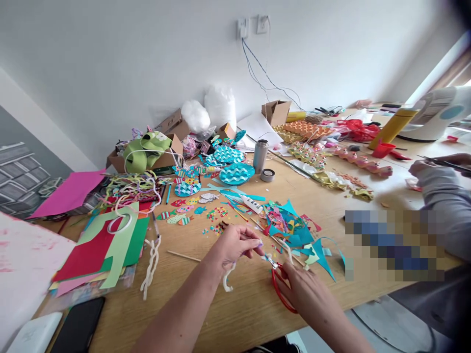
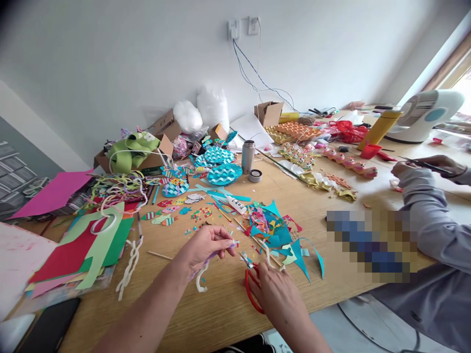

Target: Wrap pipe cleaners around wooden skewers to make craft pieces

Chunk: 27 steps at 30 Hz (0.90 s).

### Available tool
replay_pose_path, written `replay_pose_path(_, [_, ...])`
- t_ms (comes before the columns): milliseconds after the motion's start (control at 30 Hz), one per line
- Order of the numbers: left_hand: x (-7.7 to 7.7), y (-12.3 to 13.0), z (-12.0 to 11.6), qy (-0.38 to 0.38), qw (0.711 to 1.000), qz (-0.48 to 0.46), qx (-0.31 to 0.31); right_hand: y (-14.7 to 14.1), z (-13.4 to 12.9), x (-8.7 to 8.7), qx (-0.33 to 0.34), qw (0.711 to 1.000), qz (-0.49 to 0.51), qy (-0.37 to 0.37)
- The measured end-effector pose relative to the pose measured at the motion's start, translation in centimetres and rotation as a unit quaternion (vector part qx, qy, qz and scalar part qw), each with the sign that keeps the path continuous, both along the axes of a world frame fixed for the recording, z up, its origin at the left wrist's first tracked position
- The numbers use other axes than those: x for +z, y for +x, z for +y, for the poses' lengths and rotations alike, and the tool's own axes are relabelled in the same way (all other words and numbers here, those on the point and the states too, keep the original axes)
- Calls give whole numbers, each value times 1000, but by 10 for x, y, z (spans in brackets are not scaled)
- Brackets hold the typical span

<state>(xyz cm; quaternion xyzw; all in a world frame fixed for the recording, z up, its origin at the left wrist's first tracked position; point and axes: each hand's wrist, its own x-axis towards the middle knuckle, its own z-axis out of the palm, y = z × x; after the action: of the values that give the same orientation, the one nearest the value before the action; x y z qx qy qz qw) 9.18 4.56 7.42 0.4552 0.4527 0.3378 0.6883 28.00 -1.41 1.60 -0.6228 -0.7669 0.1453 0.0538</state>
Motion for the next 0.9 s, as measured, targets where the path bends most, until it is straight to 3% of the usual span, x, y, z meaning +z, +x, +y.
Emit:
replay_pose_path(133, [9,-30,-11,-36,991,-110,73,-4,-5,-9,74,992,-101,34])
replay_pose_path(400, [18,-64,-22,-34,949,-255,181,-3,0,-11,86,990,-114,1])
replay_pose_path(500, [19,-71,-25,-33,930,-293,221,-6,4,4,79,996,-46,-4])
replay_pose_path(600, [18,-72,-29,-29,910,-323,257,-27,7,35,78,993,84,-6])
replay_pose_path(733, [19,-61,-37,-1,889,-338,309,-82,11,73,84,953,290,-5])
replay_pose_path(900, [21,-58,-48,20,857,-342,385,-142,17,76,110,921,372,-39])
